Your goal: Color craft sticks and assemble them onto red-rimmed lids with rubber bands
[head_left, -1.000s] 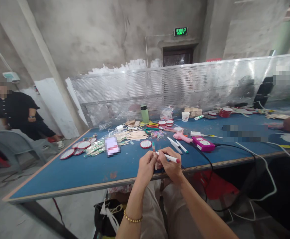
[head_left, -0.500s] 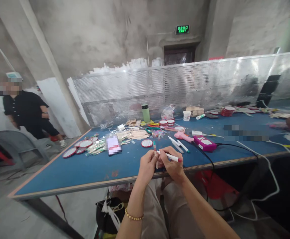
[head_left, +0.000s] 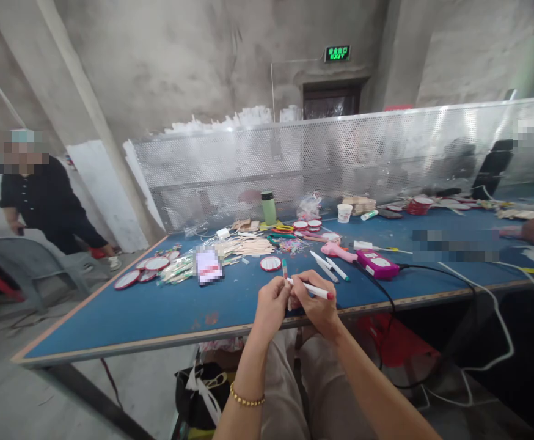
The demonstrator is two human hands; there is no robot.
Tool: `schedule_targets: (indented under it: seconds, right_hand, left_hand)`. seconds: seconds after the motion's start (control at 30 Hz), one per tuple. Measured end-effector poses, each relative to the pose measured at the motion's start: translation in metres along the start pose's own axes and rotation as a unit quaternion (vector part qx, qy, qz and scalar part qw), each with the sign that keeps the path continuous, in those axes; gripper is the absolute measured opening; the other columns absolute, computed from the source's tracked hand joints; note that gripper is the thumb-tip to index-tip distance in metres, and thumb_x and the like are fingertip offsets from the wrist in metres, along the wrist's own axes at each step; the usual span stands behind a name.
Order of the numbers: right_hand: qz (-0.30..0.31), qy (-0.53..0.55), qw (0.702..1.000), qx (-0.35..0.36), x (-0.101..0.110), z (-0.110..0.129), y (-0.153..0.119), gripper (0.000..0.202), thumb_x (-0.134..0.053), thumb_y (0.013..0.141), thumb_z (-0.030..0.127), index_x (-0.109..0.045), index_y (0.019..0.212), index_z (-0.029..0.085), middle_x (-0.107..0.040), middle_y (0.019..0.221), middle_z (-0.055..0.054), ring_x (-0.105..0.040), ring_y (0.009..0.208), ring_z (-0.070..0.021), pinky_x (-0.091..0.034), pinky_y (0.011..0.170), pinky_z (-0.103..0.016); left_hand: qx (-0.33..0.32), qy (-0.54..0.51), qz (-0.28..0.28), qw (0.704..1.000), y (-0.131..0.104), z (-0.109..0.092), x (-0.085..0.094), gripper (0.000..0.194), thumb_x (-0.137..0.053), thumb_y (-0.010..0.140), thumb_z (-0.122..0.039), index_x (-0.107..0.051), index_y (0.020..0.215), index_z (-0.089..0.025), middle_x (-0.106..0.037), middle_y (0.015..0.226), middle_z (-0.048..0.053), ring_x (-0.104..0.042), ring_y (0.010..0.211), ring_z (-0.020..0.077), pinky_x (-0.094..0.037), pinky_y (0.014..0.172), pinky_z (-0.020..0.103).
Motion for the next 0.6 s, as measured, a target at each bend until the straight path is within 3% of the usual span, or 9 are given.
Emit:
schedule_targets:
  seconds: [0.6]
  right_hand:
    - [0.0, -0.026, 1.0, -0.003, 0.0003, -0.0017, 0.0004, 0.017, -0.057, 0.088, 0.027, -0.061, 0.074, 0.02, -0.058, 0.051, 0.004, -0.055, 0.04, -0.0104, -0.048, 0.042, -0.022]
  left_hand:
    - [-0.01, -0.002, -0.003, 1.0, -0.0003, -0.0032, 0.0003, 0.036, -0.053, 0.082, -0.048, -0.055, 0.066, -0.016, -0.049, 0.056, -0.003, -0.043, 0.055, 0.0116, -0.034, 0.054, 0.024]
Point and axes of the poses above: each hand's wrist, its own y-axis towards the middle knuckle, its own x-axis out of the back of the hand, z = x × y, the point moved 10 cm from there along y, towards the middle knuckle
